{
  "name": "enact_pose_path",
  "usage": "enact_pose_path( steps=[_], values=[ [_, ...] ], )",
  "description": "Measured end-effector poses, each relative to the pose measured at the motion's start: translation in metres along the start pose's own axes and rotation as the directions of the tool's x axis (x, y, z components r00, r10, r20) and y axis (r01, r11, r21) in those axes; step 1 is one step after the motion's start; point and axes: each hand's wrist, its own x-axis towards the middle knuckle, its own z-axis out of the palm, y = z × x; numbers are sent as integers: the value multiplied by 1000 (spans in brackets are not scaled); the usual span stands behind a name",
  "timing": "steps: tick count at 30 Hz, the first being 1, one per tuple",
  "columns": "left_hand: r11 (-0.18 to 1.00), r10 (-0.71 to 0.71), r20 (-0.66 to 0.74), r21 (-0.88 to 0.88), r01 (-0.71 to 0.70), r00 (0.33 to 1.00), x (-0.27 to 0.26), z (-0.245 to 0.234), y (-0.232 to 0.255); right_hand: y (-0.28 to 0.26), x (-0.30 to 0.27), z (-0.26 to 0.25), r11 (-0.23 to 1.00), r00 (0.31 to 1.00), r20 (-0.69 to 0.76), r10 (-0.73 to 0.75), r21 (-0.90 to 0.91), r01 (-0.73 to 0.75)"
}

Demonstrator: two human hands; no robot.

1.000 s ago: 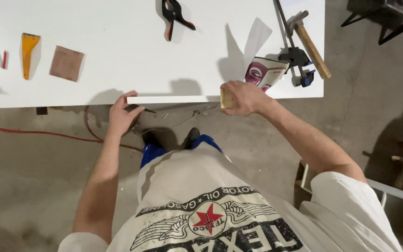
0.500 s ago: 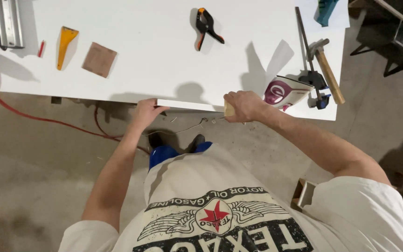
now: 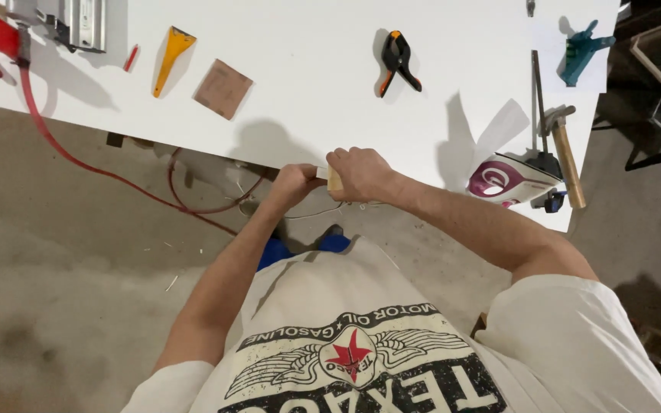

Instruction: The person applies a white edge banding strip to the edge of a white board. They use a clothes iron to heat and adhere the strip, then use a small wooden block to press it down. Finally, they use a yellow plastic scraper to trim the excess banding flush with the board's surface.

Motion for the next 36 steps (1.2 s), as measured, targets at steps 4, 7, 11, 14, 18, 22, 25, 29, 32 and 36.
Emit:
enact_pose_path(
  steps=[4, 7, 11, 14, 18, 22, 25, 29, 32, 36],
  values=[
    [999, 31, -47, 34, -30, 998, 5, 13, -23, -4, 10, 1, 1000, 999, -41, -8, 27, 10],
    [1000, -1, 4, -8, 1, 1000, 4, 7, -13, -5, 8, 13, 998, 989, -146, 13, 63, -4],
    [997, -51, 46, -49, 53, 998, 10, 13, -27, -8, 7, 20, 998, 976, -215, 27, 62, -14],
    [991, -90, 56, -90, 95, 994, 9, 9, -22, -9, 8, 16, 996, 982, -183, 36, 82, -21],
    [996, 9, 64, 89, -15, 998, -6, -33, 48, 6, -11, 17, 994, 997, -39, 73, 84, -69],
    [984, 62, 52, 165, -70, 997, 10, 6, -26, 35, -47, 40, 993, 993, 31, 118, -8, -118],
    [994, 57, 9, 93, -58, 998, -1, -8, 2, 57, -86, 52, 985, 985, 54, 162, 52, -165],
    [999, 17, 0, 34, -17, 1000, -1, -11, 12, 86, -145, 71, 956, 954, 108, 280, 64, -288],
    [999, -13, 5, 47, 13, 1000, -1, -7, -1, 116, -179, 96, 938, 937, 84, 338, 58, -343],
    [998, -55, -4, -5, 55, 998, -2, -10, -8, 132, -194, 91, 948, 953, -36, 302, 113, -296]
  ],
)
